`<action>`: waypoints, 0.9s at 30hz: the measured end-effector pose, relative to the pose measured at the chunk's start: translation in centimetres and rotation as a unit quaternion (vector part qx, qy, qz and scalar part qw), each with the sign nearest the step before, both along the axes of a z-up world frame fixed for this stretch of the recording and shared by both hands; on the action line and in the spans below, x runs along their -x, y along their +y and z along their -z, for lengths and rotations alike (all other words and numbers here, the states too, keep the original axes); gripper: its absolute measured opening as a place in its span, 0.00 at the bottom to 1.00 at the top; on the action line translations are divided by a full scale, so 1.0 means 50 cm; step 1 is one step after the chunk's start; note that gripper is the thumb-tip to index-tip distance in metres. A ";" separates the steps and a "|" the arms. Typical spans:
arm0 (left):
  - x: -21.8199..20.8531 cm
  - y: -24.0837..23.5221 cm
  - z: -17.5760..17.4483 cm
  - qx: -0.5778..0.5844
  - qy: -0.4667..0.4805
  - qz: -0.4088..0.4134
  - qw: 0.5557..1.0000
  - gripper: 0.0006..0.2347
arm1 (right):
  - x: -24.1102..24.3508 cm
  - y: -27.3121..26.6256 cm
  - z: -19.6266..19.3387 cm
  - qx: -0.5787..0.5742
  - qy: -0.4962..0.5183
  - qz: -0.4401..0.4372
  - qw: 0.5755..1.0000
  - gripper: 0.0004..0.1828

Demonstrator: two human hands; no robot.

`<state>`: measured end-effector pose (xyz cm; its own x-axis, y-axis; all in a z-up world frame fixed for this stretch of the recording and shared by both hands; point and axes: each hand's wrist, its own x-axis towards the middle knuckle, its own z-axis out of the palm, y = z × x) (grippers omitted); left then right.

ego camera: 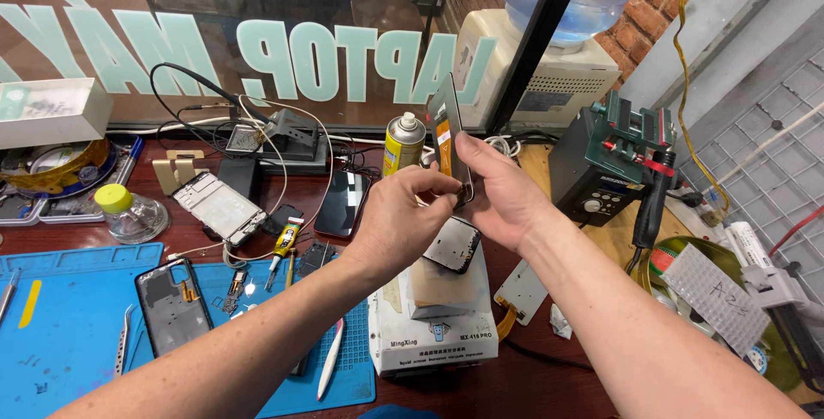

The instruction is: The person disassembles a smartphone, removes the battery and internal components, then reassembles the device by reconnecting the display and other parts. They use a prying tool and a cleaning cloth during the process.

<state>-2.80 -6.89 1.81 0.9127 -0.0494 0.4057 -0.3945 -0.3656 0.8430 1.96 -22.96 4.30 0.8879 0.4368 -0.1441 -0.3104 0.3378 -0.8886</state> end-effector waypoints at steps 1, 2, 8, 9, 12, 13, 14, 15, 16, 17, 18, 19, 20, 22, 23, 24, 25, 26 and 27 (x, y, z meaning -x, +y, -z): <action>0.002 0.001 0.001 0.000 -0.007 0.005 1.000 0.08 | 0.000 -0.002 0.001 -0.002 -0.002 -0.003 1.000 0.20; 0.003 0.003 0.000 0.000 -0.013 0.009 1.000 0.08 | -0.001 -0.002 0.002 0.002 0.006 0.005 1.000 0.20; 0.007 -0.002 -0.015 0.020 0.043 0.015 0.999 0.12 | 0.002 -0.004 -0.001 -0.004 0.028 0.033 0.999 0.21; 0.008 -0.003 -0.015 0.020 0.031 0.020 0.999 0.12 | 0.003 -0.003 -0.001 -0.010 0.028 0.035 0.999 0.21; 0.009 -0.006 -0.010 0.010 -0.002 0.020 1.000 0.11 | 0.002 -0.005 -0.003 -0.011 0.027 0.053 0.998 0.18; 0.010 -0.008 -0.006 0.009 -0.008 0.025 1.000 0.12 | 0.002 -0.008 -0.002 -0.008 0.028 0.061 0.998 0.17; 0.010 -0.009 -0.003 0.008 -0.014 0.027 0.999 0.12 | 0.002 -0.010 -0.002 -0.011 0.028 0.059 0.998 0.16; 0.010 -0.009 0.001 0.007 -0.020 0.030 0.999 0.12 | 0.002 -0.012 -0.001 -0.013 0.028 0.058 0.998 0.15; 0.008 -0.009 0.004 0.032 0.018 0.028 0.999 0.15 | 0.003 -0.015 0.000 -0.016 0.028 0.056 0.998 0.14; 0.003 -0.008 0.006 0.056 0.056 0.027 0.997 0.18 | 0.004 -0.018 0.001 -0.013 0.031 0.049 0.998 0.14; -0.005 -0.009 0.006 0.079 0.093 0.027 0.992 0.21 | 0.005 -0.024 0.001 -0.011 0.033 0.045 0.998 0.15; -0.018 -0.010 0.004 0.141 0.138 0.031 0.980 0.24 | 0.006 -0.028 0.001 -0.009 0.035 0.040 0.999 0.15; -0.032 -0.008 0.001 0.202 0.182 0.033 0.962 0.27 | 0.007 -0.031 0.001 -0.002 0.038 0.029 0.999 0.16; -0.051 -0.002 -0.003 0.303 0.243 0.045 0.920 0.30 | 0.011 -0.033 0.001 0.013 0.044 0.006 0.999 0.18; -0.059 0.002 -0.005 0.343 0.261 0.057 0.901 0.31 | 0.013 -0.032 0.000 0.013 0.038 -0.004 0.999 0.18; -0.065 0.004 -0.006 0.381 0.277 0.069 0.879 0.31 | 0.016 -0.032 0.000 0.012 0.032 -0.014 0.999 0.19; -0.070 0.006 -0.006 0.397 0.286 0.081 0.869 0.32 | 0.018 -0.032 -0.001 0.012 0.027 -0.024 0.999 0.20; -0.074 0.009 -0.006 0.412 0.294 0.091 0.858 0.32 | 0.020 -0.030 -0.002 0.011 0.030 -0.024 0.999 0.20; -0.076 0.012 -0.005 0.427 0.302 0.102 0.846 0.33 | 0.022 -0.029 -0.004 0.011 0.034 -0.025 0.999 0.21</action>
<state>1.02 -6.29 2.04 0.9741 -0.1553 -0.1644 0.2211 0.5020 0.8361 0.87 -24.40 4.48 0.8533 0.4760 -0.2127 -0.3855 0.3015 -0.8721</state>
